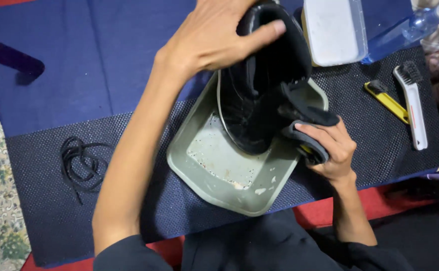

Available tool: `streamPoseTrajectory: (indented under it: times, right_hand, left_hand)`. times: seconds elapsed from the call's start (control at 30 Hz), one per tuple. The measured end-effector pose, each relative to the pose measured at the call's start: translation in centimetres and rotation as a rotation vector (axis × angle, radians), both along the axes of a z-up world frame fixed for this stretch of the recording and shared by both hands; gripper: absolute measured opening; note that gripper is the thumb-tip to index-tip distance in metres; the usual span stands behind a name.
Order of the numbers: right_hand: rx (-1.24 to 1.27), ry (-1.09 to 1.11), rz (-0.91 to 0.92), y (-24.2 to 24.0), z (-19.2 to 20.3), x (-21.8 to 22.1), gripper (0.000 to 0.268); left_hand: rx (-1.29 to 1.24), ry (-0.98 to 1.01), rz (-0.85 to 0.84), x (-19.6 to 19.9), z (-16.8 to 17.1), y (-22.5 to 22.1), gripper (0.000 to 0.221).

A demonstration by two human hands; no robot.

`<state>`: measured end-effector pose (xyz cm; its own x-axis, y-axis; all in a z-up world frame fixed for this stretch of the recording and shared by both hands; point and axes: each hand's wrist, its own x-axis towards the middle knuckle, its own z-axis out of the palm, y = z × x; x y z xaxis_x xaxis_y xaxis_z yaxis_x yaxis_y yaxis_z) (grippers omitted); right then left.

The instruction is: Cleaning a sneaker using a brush and cloth with cleaning solution

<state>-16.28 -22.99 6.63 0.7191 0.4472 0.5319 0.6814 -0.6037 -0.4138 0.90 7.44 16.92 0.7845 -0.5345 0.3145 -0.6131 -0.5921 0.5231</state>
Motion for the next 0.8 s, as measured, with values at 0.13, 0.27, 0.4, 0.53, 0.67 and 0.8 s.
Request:
streamPoseTrajectory:
  times: [0.13,0.27,0.4,0.53,0.67,0.8]
  right_hand:
    - [0.095,-0.040,0.005,0.0,-0.8,0.4,0.041]
    - [0.118,-0.042,-0.015,0.5,-0.5,0.5,0.064]
    - [0.136,-0.040,-0.019,0.7,-0.8,0.3,0.047]
    - [0.246,-0.036,-0.026,0.7,-1.1,0.5,0.030]
    - [0.362,-0.100,-0.010,0.6,-1.7,1.6,0.034]
    - [0.276,0.071,-0.027,-3.0,-5.4,-0.8,0.032]
  left_hand:
    - [-0.051,-0.153,-0.236,-0.1,0.2,0.6,0.045]
    - [-0.252,-0.193,-0.498,0.7,-0.2,-0.6,0.043]
    - [-0.406,-0.229,-0.457,1.5,-1.4,-2.9,0.027]
    - [-0.415,-0.032,0.002,8.6,-9.7,-3.9,0.014]
    - [-0.360,0.038,0.278,11.5,-13.1,-3.2,0.027]
    - [-0.391,0.001,0.338,11.7,-13.3,-2.8,0.025]
